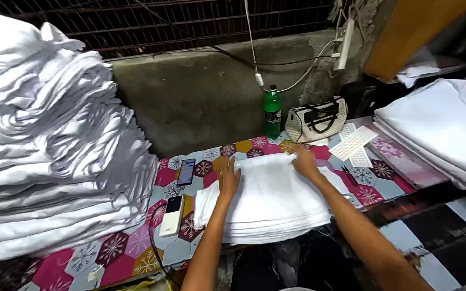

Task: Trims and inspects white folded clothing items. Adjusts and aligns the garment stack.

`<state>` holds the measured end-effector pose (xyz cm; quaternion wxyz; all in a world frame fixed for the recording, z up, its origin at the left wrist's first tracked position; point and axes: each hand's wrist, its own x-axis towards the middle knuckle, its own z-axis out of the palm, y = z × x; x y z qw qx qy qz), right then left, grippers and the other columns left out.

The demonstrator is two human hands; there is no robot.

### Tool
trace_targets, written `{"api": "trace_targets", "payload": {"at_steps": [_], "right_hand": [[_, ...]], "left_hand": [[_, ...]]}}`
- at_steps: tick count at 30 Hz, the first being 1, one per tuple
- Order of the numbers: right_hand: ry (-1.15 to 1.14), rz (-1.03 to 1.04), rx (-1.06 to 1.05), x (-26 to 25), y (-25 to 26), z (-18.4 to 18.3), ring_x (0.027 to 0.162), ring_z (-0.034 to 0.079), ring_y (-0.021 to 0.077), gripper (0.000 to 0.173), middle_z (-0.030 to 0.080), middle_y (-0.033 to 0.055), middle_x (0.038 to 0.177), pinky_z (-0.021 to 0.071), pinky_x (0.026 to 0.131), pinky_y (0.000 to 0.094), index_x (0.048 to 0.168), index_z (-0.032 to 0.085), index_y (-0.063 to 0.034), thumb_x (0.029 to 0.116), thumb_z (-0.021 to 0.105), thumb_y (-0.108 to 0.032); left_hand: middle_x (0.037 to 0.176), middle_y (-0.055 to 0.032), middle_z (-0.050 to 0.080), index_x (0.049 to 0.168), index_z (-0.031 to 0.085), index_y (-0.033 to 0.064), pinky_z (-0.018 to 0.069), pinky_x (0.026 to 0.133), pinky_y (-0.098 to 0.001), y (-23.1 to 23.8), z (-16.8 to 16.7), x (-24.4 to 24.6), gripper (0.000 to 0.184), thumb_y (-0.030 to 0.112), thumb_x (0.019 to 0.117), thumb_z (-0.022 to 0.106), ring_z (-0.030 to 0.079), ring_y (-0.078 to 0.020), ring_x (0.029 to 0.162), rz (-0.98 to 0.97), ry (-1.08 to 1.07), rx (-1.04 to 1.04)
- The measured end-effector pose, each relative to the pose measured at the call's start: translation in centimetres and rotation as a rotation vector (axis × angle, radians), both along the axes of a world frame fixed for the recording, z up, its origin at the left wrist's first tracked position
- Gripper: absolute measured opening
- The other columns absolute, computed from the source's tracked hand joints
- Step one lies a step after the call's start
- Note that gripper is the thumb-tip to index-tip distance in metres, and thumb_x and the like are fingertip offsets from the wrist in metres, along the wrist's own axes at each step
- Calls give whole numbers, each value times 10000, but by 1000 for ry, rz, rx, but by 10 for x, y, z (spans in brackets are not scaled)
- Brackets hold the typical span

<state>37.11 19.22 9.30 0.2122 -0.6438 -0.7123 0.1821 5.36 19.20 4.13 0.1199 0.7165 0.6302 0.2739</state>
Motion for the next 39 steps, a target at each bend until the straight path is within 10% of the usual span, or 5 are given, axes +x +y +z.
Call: {"api": "trace_targets", "payload": {"at_steps": [6,14,18,31,39], "right_hand": [[-175,66,144,7,-65,-130,1485,412,329,386,573,85,1500,160,1243,647,1379,662,-139,1077,439,-229],[73,14,108,36,-172,-128,1450,468,308,352,618,69,1452,256,1210,650,1335,697,-111,1039,506,-111],[431,-286,-141,78,-164,-51,993,738,254,265,762,163,1054,569,954,445,1127,748,27,1043,571,-153],[-281,-587,-191,165,-61,-117,1338,477,516,374,508,375,1377,430,1067,606,1364,488,175,1014,478,44],[564,-751,-66,159,-130,-83,979,650,324,370,655,247,1127,526,885,481,1347,552,61,1090,374,-137]], "left_hand": [[1533,-153,519,1411,626,85,80,1203,-732,-35,-85,10,445,283,1072,415,361,-416,1493,-57,269,6],[1558,-27,512,1448,614,237,124,1111,-829,-128,-97,32,614,612,1002,420,336,-463,1491,-491,209,134],[1485,-53,587,1344,693,218,235,1169,-693,-146,-118,4,455,353,1033,389,433,-419,1447,-447,164,262],[1350,-120,679,1213,754,70,219,1205,-651,-173,-116,-54,393,126,973,449,499,-420,1399,-437,-35,190],[1139,-166,739,1079,777,29,514,1010,-539,-186,-64,16,318,265,910,649,677,-371,1134,-383,-67,240]]}}
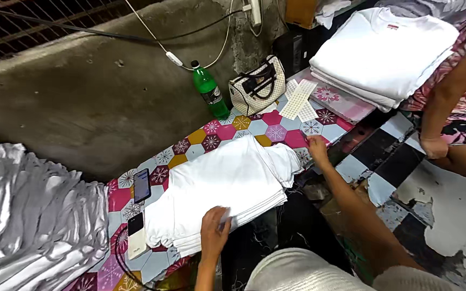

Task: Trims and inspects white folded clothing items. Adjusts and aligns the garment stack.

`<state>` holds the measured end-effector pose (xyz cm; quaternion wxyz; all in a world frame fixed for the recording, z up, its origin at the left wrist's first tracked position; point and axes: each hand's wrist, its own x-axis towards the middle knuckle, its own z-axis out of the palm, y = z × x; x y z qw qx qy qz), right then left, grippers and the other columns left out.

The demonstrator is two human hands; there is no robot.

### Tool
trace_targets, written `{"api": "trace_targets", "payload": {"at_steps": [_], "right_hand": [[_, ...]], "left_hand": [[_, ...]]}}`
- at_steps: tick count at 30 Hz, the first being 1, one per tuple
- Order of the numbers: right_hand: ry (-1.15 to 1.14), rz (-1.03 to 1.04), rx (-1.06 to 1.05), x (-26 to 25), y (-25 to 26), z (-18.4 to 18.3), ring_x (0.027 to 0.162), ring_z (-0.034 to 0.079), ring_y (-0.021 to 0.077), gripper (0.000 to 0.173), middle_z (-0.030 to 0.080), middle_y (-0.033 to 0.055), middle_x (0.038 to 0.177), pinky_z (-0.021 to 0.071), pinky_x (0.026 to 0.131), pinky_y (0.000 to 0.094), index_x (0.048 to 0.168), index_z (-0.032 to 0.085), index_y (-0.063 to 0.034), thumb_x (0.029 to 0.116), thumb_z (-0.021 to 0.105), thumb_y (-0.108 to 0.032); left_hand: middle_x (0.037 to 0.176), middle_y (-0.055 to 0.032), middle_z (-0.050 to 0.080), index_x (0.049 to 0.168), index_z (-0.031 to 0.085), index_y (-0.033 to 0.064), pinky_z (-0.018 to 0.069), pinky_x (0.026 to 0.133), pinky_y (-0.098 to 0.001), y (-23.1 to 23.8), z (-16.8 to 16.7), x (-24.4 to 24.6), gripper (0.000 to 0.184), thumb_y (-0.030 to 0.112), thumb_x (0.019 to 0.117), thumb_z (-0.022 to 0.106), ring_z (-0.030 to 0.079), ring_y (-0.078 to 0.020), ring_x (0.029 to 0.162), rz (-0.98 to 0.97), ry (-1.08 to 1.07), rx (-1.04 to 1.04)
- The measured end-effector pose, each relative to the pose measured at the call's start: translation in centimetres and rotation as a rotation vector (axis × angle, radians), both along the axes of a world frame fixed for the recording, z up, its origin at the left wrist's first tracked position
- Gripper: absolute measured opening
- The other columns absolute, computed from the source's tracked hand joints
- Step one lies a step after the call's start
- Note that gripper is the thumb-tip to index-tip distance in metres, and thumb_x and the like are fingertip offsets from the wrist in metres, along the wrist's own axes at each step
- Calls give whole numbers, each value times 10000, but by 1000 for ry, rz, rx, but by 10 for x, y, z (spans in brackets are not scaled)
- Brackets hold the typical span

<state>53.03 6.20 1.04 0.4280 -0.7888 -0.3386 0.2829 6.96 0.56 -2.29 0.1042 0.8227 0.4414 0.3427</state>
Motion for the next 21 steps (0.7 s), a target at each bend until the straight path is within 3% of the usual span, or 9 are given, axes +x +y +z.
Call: {"api": "trace_targets", "payload": {"at_steps": [2,4,8,10,11,13,15,18,21], "right_hand": [[274,50,153,-35,-32,4,605,480,99,361,545,35,801,435,568,277,1304,557,39,1069,327,-109],[504,139,174,-69,-63,12,500,393,40,386,469,-51,683,354,474,219,1312,553,17,1036,302,-81],[423,244,84,-110,-99,13,526,381,41,413,453,-60,682,345,503,221,1253,628,-16,1117,289,-210],[174,328,40,-116,-109,6,740,577,144,355,660,76,891,500,717,347,1251,665,-17,1074,494,-273],[79,351,2,-120,-110,4,799,615,209,407,684,124,938,522,776,430,1265,662,-26,1017,616,-345],[-54,330,-105,-128,-108,0,830,623,313,582,674,177,957,508,800,542,1325,631,-45,922,740,-449],[-76,253,-154,-132,-102,-12,867,647,365,614,682,208,981,508,826,589,1327,619,-30,921,738,-474],[31,226,-153,-135,-85,-39,897,640,348,509,673,214,970,504,853,572,1173,666,33,970,689,-433],[157,200,-34,-141,-82,-61,686,482,167,319,525,75,752,433,674,386,932,639,44,974,702,-266]], "left_hand": [[1103,-154,732,1049,779,53,535,968,-513,4,-2,37,263,252,892,710,685,-342,1086,-87,24,19],[1059,-162,732,956,776,35,549,918,-528,7,-9,64,138,126,877,708,692,-360,1044,-129,70,12],[1043,-161,739,958,760,11,555,886,-528,14,-7,78,145,113,907,670,700,-365,1021,-121,83,-71],[1097,-162,737,1024,756,14,548,897,-539,14,-2,76,218,197,915,712,690,-371,1056,-141,94,-119],[1107,-159,735,1025,760,22,546,889,-541,14,-1,77,218,202,906,725,687,-371,1058,-150,107,-106],[1085,-162,738,967,770,19,556,866,-541,14,-5,79,145,132,897,712,696,-374,1034,-146,118,-48],[1083,-159,738,968,761,19,556,869,-533,15,-8,79,154,147,914,695,696,-369,1037,-133,121,-51],[1097,-169,725,1021,756,28,546,863,-539,12,-15,79,217,216,917,724,684,-378,1033,-128,119,-86],[1027,-174,720,959,761,18,582,842,-490,1,-34,83,129,117,900,703,697,-362,956,-87,61,-47]]}}
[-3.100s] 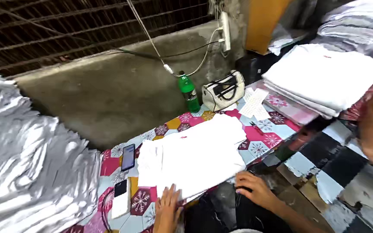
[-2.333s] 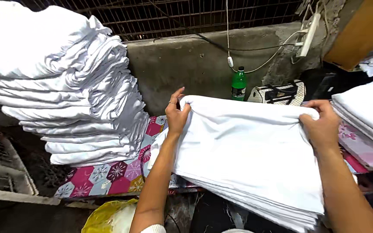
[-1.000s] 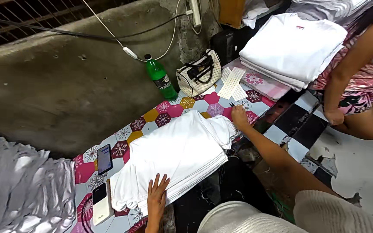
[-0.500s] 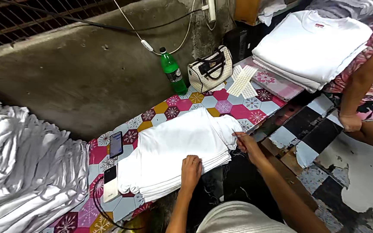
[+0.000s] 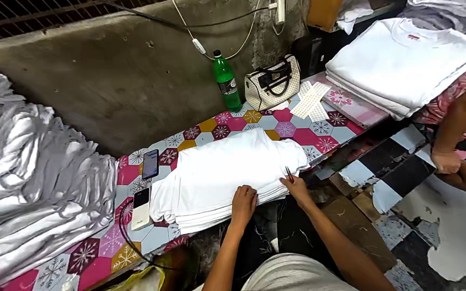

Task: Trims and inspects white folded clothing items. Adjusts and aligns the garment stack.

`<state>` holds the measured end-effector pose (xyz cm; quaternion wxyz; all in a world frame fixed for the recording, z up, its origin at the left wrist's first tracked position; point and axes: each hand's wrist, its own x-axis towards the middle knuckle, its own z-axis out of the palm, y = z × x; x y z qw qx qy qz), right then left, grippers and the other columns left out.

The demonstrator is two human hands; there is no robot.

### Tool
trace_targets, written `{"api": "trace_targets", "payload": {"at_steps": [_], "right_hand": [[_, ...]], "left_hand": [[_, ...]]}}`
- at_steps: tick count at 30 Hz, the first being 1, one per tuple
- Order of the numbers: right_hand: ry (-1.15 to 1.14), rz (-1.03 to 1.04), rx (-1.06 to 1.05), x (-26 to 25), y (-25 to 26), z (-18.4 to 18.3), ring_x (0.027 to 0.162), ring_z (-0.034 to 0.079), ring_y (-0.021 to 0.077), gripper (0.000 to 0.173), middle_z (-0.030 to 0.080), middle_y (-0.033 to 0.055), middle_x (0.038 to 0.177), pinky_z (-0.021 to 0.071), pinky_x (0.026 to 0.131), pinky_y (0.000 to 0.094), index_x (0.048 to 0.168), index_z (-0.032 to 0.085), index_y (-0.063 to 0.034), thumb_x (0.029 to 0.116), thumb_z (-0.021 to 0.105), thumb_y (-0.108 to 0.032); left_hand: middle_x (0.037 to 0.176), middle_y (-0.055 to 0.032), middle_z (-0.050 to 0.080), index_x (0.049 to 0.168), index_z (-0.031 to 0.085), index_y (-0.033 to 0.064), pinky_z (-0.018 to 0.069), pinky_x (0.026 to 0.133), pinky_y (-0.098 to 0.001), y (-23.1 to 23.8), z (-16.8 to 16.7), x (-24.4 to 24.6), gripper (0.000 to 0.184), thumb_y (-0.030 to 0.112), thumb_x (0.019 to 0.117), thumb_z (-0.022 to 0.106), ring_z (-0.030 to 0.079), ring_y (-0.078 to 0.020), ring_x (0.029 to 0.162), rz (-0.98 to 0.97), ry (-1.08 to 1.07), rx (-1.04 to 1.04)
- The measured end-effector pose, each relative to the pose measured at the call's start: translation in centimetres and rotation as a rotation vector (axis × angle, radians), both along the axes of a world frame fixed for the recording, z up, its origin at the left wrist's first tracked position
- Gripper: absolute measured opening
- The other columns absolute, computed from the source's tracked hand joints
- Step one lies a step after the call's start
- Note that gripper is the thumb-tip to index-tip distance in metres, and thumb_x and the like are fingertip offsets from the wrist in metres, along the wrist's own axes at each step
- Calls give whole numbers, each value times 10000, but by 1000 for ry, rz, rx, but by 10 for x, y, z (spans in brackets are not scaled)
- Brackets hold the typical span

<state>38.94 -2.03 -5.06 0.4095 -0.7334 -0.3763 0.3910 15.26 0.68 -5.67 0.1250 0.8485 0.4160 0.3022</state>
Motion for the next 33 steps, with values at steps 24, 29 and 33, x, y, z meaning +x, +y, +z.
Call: {"api": "trace_targets", "payload": {"at_steps": [24,29,33], "right_hand": [[-933,155,601,-56,-29,15,719,740,293,186,758,110,869,591,624,472,1023,765,-49,861,694,-108],[-724,286,225,-47,-43,16,830,742,400,228,757,190,987,570,714,607,1132,741,-17,946,635,-97],[-279,446,-9,-34,-61,25,850,668,319,369,704,203,970,534,833,513,1245,676,9,1003,652,-269]], "left_hand": [[1040,-144,727,908,753,24,609,694,-394,-12,33,2,148,123,917,642,733,-262,904,-50,-134,90],[1028,-212,718,936,756,-18,596,763,-494,6,44,-37,145,81,897,658,712,-377,960,425,-142,182],[1124,-276,668,1058,727,-63,529,941,-559,-2,51,-34,200,90,954,651,637,-451,1095,544,-207,-68]]}}
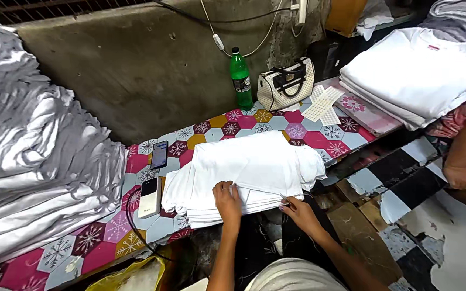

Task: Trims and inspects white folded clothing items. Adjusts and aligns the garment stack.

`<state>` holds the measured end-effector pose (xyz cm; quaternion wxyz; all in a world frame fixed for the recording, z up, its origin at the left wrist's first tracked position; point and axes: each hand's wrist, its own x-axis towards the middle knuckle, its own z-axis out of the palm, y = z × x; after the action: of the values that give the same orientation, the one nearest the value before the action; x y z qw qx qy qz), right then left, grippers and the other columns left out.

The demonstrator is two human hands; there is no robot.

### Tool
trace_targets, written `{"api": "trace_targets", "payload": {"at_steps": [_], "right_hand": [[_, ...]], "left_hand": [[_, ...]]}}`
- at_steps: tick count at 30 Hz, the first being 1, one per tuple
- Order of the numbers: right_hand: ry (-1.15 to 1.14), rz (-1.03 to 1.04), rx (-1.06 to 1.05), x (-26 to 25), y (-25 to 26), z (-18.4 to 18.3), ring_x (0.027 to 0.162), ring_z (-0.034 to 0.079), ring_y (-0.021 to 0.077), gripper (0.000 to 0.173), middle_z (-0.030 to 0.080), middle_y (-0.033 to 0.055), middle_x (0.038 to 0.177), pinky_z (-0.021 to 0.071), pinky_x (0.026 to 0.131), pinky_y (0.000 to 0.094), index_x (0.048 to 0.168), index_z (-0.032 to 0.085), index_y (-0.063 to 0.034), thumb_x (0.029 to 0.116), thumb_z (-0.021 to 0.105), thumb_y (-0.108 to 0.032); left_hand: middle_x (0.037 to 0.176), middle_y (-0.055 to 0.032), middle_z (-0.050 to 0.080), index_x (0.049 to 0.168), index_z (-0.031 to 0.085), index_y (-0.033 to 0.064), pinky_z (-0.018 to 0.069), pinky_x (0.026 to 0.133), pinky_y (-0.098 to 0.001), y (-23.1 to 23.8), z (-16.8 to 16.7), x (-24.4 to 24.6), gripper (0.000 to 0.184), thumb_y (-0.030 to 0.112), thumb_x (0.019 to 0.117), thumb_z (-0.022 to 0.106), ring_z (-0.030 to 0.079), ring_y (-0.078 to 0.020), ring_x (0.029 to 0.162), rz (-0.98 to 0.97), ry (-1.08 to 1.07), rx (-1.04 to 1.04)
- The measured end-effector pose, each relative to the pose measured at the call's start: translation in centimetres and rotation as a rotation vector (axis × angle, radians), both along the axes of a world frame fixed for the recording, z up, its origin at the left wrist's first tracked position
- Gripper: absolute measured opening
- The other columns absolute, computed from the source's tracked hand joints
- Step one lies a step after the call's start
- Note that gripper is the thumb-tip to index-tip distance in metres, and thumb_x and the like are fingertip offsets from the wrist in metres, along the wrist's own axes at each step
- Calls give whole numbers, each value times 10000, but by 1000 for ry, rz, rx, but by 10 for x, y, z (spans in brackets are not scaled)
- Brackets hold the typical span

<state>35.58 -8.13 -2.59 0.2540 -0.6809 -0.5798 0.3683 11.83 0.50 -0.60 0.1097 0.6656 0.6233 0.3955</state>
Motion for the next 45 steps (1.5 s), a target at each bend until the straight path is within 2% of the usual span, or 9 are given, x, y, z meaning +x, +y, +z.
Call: {"api": "trace_targets", "payload": {"at_steps": [3,6,9,13,17,21,35,40,45], "right_hand": [[234,-82,21,5,1,10,711,576,162,368,651,103,871,507,702,361,1263,651,-6,1092,457,-269],[446,-163,-69,6,10,14,533,383,64,509,435,-50,679,369,521,255,1228,647,-46,1131,237,-332],[529,-181,-141,15,9,18,513,385,58,490,427,-62,663,373,506,236,1208,642,-34,1135,244,-311],[667,-174,-215,27,-3,18,509,406,49,457,435,-69,664,390,499,218,1183,620,-45,1135,255,-314],[728,-122,-223,14,9,25,494,406,40,446,445,-72,657,382,481,199,1111,608,-60,1135,249,-323],[724,-67,-203,6,19,30,479,414,40,450,458,-73,626,381,467,199,1098,622,-56,1132,268,-332],[893,-97,-465,8,30,5,402,333,10,476,401,-94,538,304,402,172,1004,649,-67,1133,306,-371],[904,-102,-446,9,29,3,398,327,6,483,397,-95,537,299,396,169,1002,653,-68,1132,303,-375],[897,-117,-449,9,30,2,395,323,5,489,396,-96,532,294,394,169,995,657,-61,1132,310,-378]], "left_hand": [[1102,-255,664,1047,719,-68,580,854,-481,-15,1,43,334,237,916,759,678,-374,994,-184,-106,-27],[1140,-263,649,1084,708,-73,574,893,-486,-10,-21,69,391,276,915,760,664,-395,1059,-270,-49,-97],[1067,-260,678,953,728,-84,572,899,-484,-9,-22,60,225,129,967,658,683,-395,1022,-304,72,-241],[1261,-246,629,1133,701,-62,490,1040,-497,-22,21,38,298,191,1030,583,614,-373,1206,-358,279,-750],[1158,-240,673,1077,727,-73,555,957,-471,-32,1,65,279,180,966,686,666,-373,1096,-320,38,-321],[1033,-228,706,900,743,-76,595,883,-434,-24,-40,78,100,1,902,680,708,-353,985,-300,-42,-34],[1082,-203,708,819,716,-50,581,875,-356,-24,-55,71,76,14,834,677,700,-263,988,-293,-328,-60],[1202,-254,676,953,735,-79,553,986,-430,-25,-59,77,126,24,893,695,669,-362,1130,-323,-220,-37],[1144,-217,704,828,728,-44,571,937,-372,-22,-71,76,79,3,853,670,693,-298,1062,-315,-300,56]]}}
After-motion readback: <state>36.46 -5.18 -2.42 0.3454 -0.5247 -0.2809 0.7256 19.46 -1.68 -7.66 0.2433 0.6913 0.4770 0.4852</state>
